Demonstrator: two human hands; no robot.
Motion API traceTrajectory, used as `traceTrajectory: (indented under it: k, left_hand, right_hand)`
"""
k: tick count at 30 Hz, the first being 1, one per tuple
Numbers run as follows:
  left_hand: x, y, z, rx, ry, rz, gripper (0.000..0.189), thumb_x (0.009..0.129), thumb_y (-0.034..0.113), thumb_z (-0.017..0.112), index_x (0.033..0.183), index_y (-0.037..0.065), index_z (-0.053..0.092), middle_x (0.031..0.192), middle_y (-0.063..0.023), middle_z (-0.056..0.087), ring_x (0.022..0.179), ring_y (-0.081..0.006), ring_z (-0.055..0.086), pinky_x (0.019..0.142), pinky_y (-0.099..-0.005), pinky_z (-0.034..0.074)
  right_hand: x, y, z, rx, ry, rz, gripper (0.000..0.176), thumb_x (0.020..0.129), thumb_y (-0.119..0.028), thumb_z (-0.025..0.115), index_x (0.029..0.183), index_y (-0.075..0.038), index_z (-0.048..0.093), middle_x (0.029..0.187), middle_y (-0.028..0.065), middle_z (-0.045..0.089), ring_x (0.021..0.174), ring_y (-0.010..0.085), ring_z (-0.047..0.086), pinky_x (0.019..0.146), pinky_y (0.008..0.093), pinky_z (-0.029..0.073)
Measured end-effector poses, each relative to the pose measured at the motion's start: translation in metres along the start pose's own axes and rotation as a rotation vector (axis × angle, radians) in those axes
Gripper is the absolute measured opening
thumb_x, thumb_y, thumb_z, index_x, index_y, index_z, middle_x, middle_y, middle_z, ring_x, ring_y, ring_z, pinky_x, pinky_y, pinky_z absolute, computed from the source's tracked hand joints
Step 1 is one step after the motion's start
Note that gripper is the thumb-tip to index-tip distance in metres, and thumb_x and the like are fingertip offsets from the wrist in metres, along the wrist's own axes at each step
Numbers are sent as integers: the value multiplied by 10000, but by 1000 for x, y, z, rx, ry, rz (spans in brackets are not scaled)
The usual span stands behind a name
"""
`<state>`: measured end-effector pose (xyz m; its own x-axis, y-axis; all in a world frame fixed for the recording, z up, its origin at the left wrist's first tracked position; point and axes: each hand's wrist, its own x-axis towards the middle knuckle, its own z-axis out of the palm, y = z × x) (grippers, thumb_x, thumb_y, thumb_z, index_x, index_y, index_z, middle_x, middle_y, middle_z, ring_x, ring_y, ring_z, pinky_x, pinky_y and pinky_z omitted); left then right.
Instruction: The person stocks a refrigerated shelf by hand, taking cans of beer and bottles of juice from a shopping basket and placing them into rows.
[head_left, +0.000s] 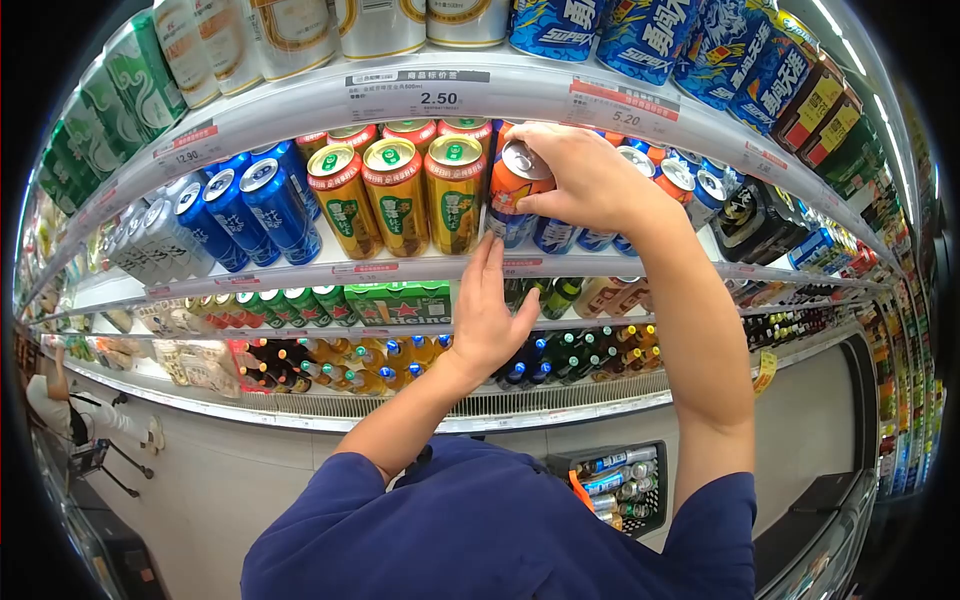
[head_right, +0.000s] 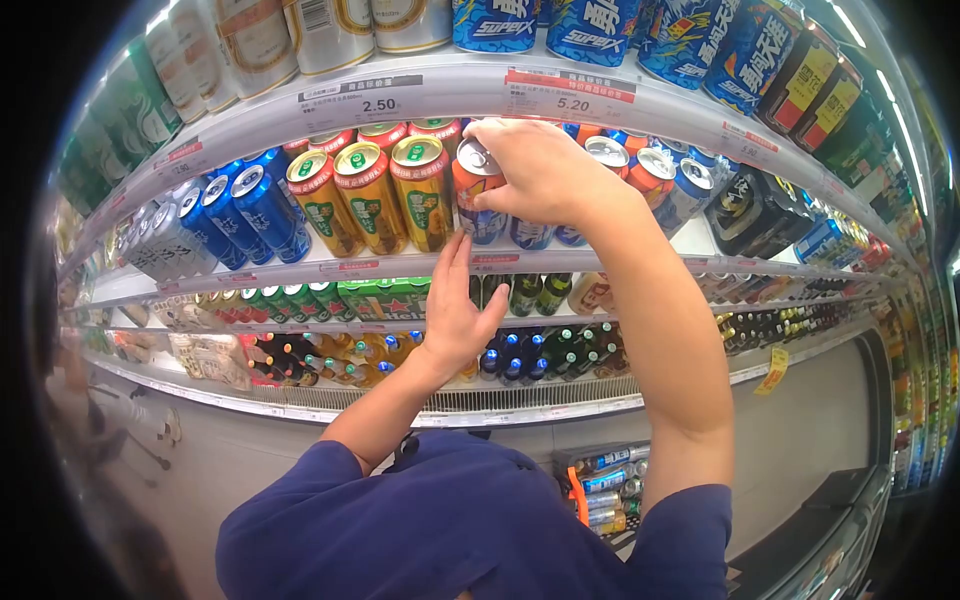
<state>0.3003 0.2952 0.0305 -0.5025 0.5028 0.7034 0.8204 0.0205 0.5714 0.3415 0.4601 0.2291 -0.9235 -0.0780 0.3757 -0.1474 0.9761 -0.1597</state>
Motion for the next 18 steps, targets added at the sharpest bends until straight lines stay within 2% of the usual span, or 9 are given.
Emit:
traceTrajectory:
  k: [3, 6, 12, 15, 18]
  left_hand:
    - [1, -3, 4, -1, -10, 5, 811, 840, 187, 785, 1487, -110, 396, 1505, -343, 434, 1361, -491, 474, 1147, -512, 398]
    - [3, -3, 6, 5, -31, -9, 808, 839, 194, 785, 1481, -110, 402, 1500, -351, 436, 1354, -498, 478, 1145, -518, 398]
    - [3, -6, 9, 32, -35, -3, 791, 837, 191, 784, 1469, -110, 416, 1495, -353, 443, 1345, -503, 481, 1141, -526, 398]
    - [3, -7, 10, 47, -32, -6, 783, 836, 190, 783, 1463, -110, 425, 1495, -353, 444, 1343, -506, 482, 1141, -530, 397]
    - [3, -6, 9, 77, -25, -2, 768, 833, 192, 784, 1451, -111, 443, 1494, -353, 446, 1339, -509, 484, 1140, -534, 397]
  right_hand:
    - [1, 8, 4, 19, -35, 38, 674, 766, -247, 843, 1327, 16, 577, 1217, 241, 676, 1148, 418, 634, 997, 452, 501]
    - [2, 22, 13, -67, 33, -40, 674, 767, -258, 843, 1326, 8, 578, 1193, 237, 681, 1099, 410, 652, 954, 454, 517]
    - [5, 16, 6, 11, -87, 85, 662, 792, -276, 830, 1343, -10, 578, 1188, 229, 685, 1104, 402, 651, 944, 451, 519]
    - [5, 19, 8, 25, -113, 120, 704, 797, -273, 826, 1397, -16, 561, 1234, 238, 674, 1150, 395, 642, 982, 444, 511]
    - [6, 29, 17, -67, -2, 25, 724, 783, -292, 843, 1381, 15, 574, 1290, 216, 672, 1197, 380, 638, 1030, 430, 510]
